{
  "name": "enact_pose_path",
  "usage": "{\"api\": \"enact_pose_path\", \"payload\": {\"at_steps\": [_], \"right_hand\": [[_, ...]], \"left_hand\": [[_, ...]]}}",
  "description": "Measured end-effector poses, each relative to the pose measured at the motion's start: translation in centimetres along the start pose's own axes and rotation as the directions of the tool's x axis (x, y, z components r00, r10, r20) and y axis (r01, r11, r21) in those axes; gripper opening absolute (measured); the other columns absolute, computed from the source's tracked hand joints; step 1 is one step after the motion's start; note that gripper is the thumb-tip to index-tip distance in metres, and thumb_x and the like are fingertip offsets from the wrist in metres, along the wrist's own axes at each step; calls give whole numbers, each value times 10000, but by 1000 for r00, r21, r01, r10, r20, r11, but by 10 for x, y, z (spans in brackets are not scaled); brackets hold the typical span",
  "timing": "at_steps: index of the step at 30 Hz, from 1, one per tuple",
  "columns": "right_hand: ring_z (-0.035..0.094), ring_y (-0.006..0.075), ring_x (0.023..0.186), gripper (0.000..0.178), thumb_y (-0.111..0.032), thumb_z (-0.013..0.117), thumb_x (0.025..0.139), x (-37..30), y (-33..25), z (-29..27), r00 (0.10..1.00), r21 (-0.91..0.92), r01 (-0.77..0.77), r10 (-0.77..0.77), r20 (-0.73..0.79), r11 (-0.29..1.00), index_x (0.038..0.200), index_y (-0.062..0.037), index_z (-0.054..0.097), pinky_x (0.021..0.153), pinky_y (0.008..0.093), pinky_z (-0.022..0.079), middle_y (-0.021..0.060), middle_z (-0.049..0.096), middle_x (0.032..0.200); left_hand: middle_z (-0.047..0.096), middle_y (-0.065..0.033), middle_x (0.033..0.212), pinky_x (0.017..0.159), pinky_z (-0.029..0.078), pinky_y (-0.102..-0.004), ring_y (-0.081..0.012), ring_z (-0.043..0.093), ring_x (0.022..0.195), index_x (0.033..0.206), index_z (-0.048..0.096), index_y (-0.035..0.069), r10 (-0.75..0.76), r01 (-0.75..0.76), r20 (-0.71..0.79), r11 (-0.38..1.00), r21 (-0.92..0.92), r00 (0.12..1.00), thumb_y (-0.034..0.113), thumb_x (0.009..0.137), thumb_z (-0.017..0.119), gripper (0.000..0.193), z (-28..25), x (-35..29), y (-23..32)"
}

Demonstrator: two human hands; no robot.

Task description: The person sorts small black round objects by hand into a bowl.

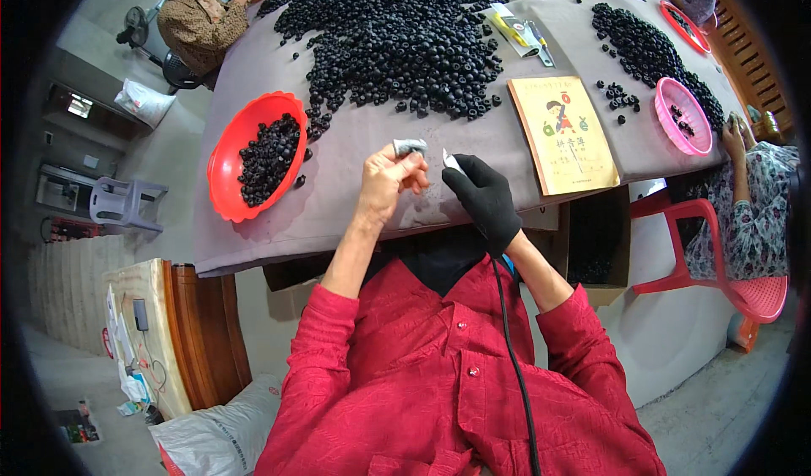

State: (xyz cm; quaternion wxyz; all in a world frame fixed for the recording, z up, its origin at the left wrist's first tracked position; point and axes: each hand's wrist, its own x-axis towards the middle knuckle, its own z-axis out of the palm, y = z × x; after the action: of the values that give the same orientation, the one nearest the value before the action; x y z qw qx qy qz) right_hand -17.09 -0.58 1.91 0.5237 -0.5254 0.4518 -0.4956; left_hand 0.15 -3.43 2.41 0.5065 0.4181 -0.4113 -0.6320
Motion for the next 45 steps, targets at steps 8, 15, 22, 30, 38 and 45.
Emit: {"api": "enact_pose_path", "payload": {"at_steps": [8, 15, 22, 30, 38, 45], "right_hand": [[575, 120, 858, 345, -196, 637, 804, -3, -4, 1, 995, -70, 88, -85, 45, 994, 1074, 4, 563, 745, 265, 458, 85, 628, 948], [566, 120, 841, 356, -210, 625, 809, -6, -10, 1, 990, -72, 93, -85, 112, 993, 1081, 8, 550, 751, 267, 451, 81, 618, 914], [558, 110, 818, 344, -215, 613, 815, -6, -12, 0, 985, -101, 61, -43, 168, 993, 1074, 2, 546, 742, 264, 445, 76, 614, 858], [557, 117, 861, 333, -202, 598, 831, -3, -1, 2, 989, -41, 61, -54, 137, 997, 1089, 2, 546, 772, 262, 440, 75, 615, 923], [617, 189, 854, 327, -237, 575, 839, -8, 2, 0, 964, -161, 133, -90, 250, 978, 1069, -5, 566, 749, 293, 464, 142, 632, 936], [631, 245, 852, 320, -245, 573, 842, -11, -1, 6, 957, -199, 157, -99, 273, 967, 1088, -39, 572, 723, 312, 477, 159, 630, 933]], "left_hand": [[632, -81, 753, 490, 466, -224, -136, 597, 578, 906, 611, 7, -71, 87, 108, 985, -148, 992, 108, 824, 614, 130, 16, -32, -4], [621, -45, 719, 472, 409, -192, -82, 537, 527, 851, 623, 18, -104, 127, 204, 986, -106, 974, 107, 808, 641, 101, 2, -34, -8], [624, -49, 728, 462, 441, -196, -87, 575, 558, 850, 621, -1, -68, 3, 261, 971, 240, 963, 54, 814, 612, 67, 8, -34, 11], [630, -93, 766, 473, 459, -219, -124, 581, 551, 973, 597, 3, -50, 58, 72, 992, -113, 996, 43, 835, 577, 145, -8, -32, -15], [613, -64, 790, 540, 428, -216, -105, 519, 588, 992, 607, 30, 9, 15, 63, 930, -368, 998, 77, 829, 604, 170, -14, -30, -26], [596, -34, 768, 529, 406, -205, -90, 498, 578, 1008, 603, 23, 38, -19, 54, 948, -318, 998, 82, 845, 585, 175, -10, -32, -27]]}}
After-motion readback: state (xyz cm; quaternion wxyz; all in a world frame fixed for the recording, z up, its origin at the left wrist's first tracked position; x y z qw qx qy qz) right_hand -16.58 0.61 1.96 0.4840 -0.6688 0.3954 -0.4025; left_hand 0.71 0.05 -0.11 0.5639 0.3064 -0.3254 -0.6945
